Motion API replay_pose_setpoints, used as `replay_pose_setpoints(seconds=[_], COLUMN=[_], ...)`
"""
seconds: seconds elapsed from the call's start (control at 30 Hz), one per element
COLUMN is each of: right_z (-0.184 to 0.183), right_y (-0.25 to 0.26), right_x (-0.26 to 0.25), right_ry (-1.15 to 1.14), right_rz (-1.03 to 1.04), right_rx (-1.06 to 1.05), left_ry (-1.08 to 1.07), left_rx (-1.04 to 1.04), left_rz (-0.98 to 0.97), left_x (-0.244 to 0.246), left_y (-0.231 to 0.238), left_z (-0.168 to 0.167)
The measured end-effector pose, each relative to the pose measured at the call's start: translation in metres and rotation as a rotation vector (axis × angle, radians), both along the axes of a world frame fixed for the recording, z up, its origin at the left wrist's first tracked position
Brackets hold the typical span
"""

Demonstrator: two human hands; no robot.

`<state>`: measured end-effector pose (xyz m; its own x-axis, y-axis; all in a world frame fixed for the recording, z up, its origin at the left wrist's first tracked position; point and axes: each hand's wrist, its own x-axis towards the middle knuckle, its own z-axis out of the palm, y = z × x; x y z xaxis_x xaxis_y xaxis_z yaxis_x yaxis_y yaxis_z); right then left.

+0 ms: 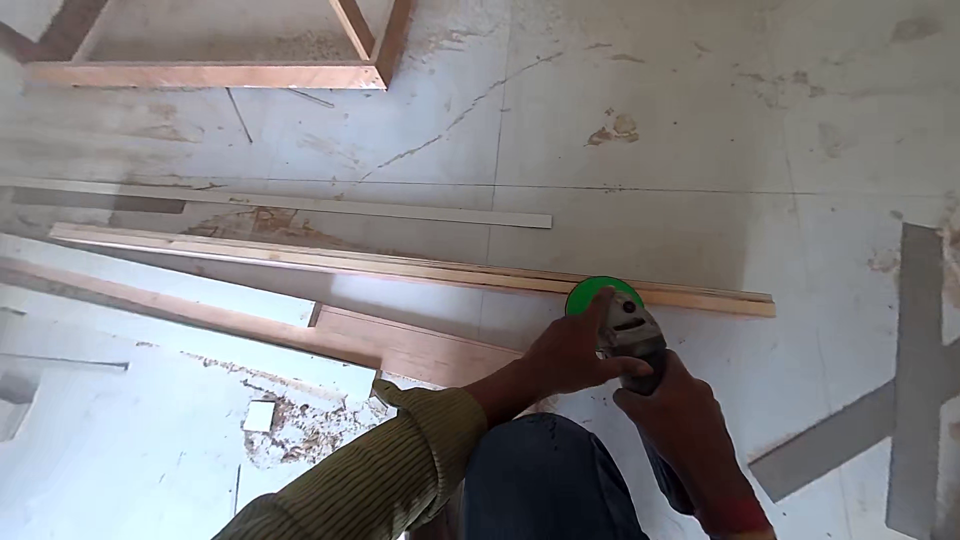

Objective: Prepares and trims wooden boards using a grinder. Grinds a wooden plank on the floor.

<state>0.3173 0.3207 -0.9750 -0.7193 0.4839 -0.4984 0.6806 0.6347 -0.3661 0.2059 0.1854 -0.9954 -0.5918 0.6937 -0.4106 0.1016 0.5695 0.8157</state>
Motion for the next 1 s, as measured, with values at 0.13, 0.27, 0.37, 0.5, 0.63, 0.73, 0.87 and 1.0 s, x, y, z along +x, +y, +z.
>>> replay_pose_setpoints(seconds=[0.13,0.27,0.37,0.5,0.63,0.73,0.87,1.0], right_z=[0.001,0.002,0.004,0.008,0.008,0.006,0.007,0.008], right_y=[-0.028,-0.076,-0.115,-0.15,-0.156,-0.143,-0.123,-0.104], right_x=[-0.027,-0.065,-0.094,-0.117,-0.121,-0.117,-0.107,-0.099], right_ry=[0.017,-0.034,-0.084,-0.12,-0.144,-0.175,-0.188,-0.22], right_rz=[0.089,0.236,0.338,0.426,0.44,0.411,0.371,0.327], right_rx=[-0.034,-0.122,-0.18,-0.202,-0.18,-0.165,-0.149,-0.162], left_ry=[0.031,0.133,0.179,0.191,0.158,0.131,0.113,0.124], left_rx=[-0.083,-0.195,-0.274,-0.294,-0.287,-0.294,-0.295,-0.284], left_rz=[0.1,0.301,0.424,0.511,0.512,0.472,0.418,0.371], left_x=[-0.012,-0.019,-0.029,-0.041,-0.045,-0.046,-0.042,-0.034], left_y=[-0.033,-0.088,-0.128,-0.168,-0.173,-0.157,-0.134,-0.115], left_z=[0.011,0.014,0.011,0.006,0.002,0.004,0.006,0.003])
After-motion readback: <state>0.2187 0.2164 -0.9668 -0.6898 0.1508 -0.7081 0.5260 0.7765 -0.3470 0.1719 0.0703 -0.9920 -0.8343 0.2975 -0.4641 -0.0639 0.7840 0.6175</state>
